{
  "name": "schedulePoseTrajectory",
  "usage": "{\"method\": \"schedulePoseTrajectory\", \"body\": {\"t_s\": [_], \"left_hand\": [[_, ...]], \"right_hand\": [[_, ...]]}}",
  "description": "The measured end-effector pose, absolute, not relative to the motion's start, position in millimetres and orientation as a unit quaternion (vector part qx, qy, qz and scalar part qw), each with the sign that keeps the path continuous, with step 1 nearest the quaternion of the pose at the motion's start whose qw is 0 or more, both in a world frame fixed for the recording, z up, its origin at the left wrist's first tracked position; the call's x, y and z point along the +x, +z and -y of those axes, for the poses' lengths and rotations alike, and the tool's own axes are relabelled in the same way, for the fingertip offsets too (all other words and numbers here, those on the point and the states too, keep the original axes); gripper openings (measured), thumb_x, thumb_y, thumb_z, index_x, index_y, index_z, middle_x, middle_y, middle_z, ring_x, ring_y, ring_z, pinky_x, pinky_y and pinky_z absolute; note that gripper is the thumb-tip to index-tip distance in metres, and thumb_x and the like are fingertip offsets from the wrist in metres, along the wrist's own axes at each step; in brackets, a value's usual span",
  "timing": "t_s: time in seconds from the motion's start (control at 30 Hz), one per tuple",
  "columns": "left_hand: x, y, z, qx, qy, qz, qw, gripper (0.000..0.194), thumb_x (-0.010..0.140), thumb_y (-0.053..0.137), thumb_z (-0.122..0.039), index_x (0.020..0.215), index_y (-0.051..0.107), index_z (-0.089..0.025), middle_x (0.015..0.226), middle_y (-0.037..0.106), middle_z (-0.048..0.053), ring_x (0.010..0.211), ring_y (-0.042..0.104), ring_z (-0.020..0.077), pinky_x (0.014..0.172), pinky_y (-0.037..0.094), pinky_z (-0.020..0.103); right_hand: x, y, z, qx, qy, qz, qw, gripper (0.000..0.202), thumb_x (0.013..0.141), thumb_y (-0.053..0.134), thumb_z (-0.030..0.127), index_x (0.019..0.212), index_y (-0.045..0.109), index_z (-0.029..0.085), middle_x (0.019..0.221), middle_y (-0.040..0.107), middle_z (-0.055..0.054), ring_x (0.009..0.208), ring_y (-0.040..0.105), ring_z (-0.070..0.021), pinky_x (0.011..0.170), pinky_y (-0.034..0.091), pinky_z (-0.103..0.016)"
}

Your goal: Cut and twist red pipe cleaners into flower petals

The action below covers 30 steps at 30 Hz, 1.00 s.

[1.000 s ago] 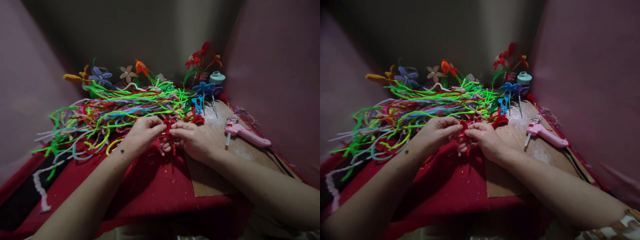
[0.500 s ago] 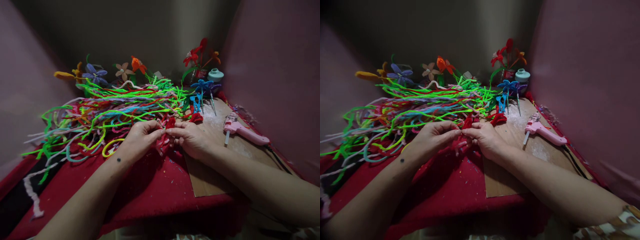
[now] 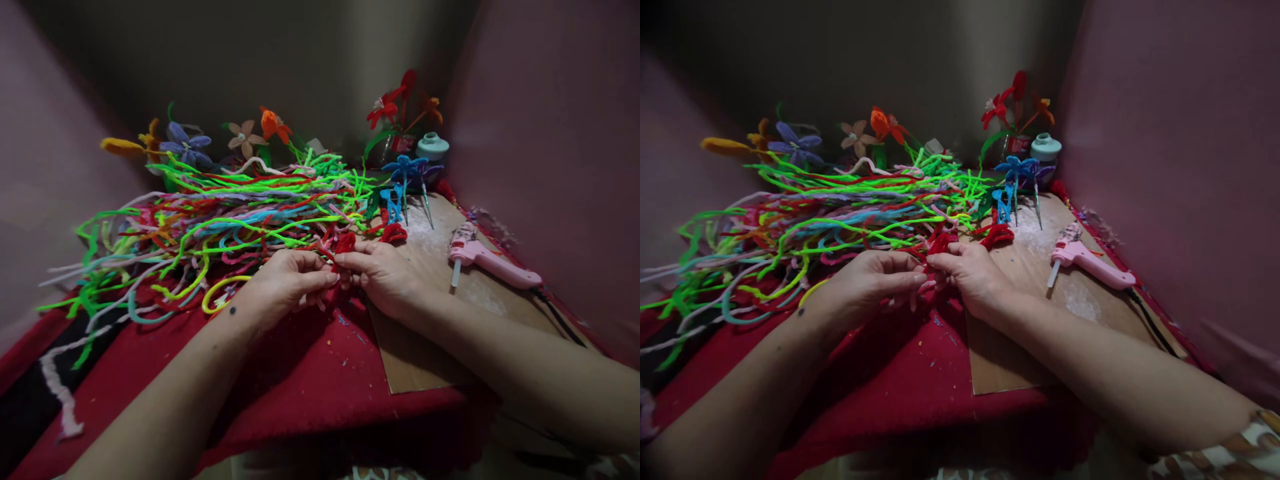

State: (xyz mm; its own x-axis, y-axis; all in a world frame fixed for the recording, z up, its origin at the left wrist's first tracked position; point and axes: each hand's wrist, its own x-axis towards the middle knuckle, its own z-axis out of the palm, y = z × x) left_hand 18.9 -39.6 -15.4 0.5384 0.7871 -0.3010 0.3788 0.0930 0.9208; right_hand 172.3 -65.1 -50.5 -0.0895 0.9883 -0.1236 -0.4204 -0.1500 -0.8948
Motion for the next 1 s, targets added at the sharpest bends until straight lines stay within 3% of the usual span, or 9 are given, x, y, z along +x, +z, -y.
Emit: {"method": "schedulePoseTrajectory", "body": {"t_s": [0.33, 0.6, 0.9, 1.0], "left_hand": [[16.8, -14.9, 41.0, 0.656, 0.177, -0.417, 0.603, 0.009, 0.070, 0.063, -0.019, 0.072, 0.056, -0.014, 0.058, 0.060, -0.002, 0.050, 0.052, 0.0085, 0.047, 0.035, 0.020], [18.4, -14.0, 45.4, 0.652, 0.167, -0.426, 0.605, 0.014, 0.070, 0.064, -0.020, 0.082, 0.058, -0.015, 0.062, 0.063, -0.001, 0.052, 0.057, 0.0116, 0.052, 0.043, 0.022], [22.6, -23.2, 50.6, 0.800, 0.243, -0.436, 0.333, 0.018, 0.080, 0.055, -0.030, 0.070, 0.061, -0.016, 0.063, 0.059, -0.001, 0.060, 0.052, 0.0111, 0.059, 0.039, 0.022], [25.1, -23.9, 53.7, 0.777, 0.267, -0.433, 0.370, 0.015, 0.081, 0.053, -0.027, 0.074, 0.061, -0.017, 0.067, 0.059, -0.001, 0.062, 0.052, 0.0106, 0.058, 0.040, 0.021]], "right_hand": [[169.3, -49.2, 68.3, -0.403, 0.638, 0.339, 0.562, 0.008, 0.066, 0.066, 0.017, 0.065, 0.058, 0.014, 0.054, 0.056, 0.000, 0.047, 0.050, -0.0085, 0.045, 0.041, -0.021], [171.5, -48.9, 66.1, -0.417, 0.621, 0.318, 0.582, 0.013, 0.065, 0.066, 0.017, 0.064, 0.054, 0.016, 0.056, 0.056, 0.001, 0.046, 0.049, -0.0085, 0.046, 0.043, -0.023], [169.4, -49.2, 66.9, -0.411, 0.633, 0.301, 0.583, 0.008, 0.066, 0.063, 0.014, 0.062, 0.055, 0.015, 0.052, 0.052, 0.002, 0.047, 0.048, -0.0081, 0.048, 0.042, -0.022], [167.8, -49.5, 67.2, -0.401, 0.627, 0.294, 0.600, 0.012, 0.067, 0.062, 0.014, 0.058, 0.054, 0.015, 0.052, 0.053, 0.001, 0.047, 0.049, -0.0082, 0.049, 0.044, -0.022]]}}
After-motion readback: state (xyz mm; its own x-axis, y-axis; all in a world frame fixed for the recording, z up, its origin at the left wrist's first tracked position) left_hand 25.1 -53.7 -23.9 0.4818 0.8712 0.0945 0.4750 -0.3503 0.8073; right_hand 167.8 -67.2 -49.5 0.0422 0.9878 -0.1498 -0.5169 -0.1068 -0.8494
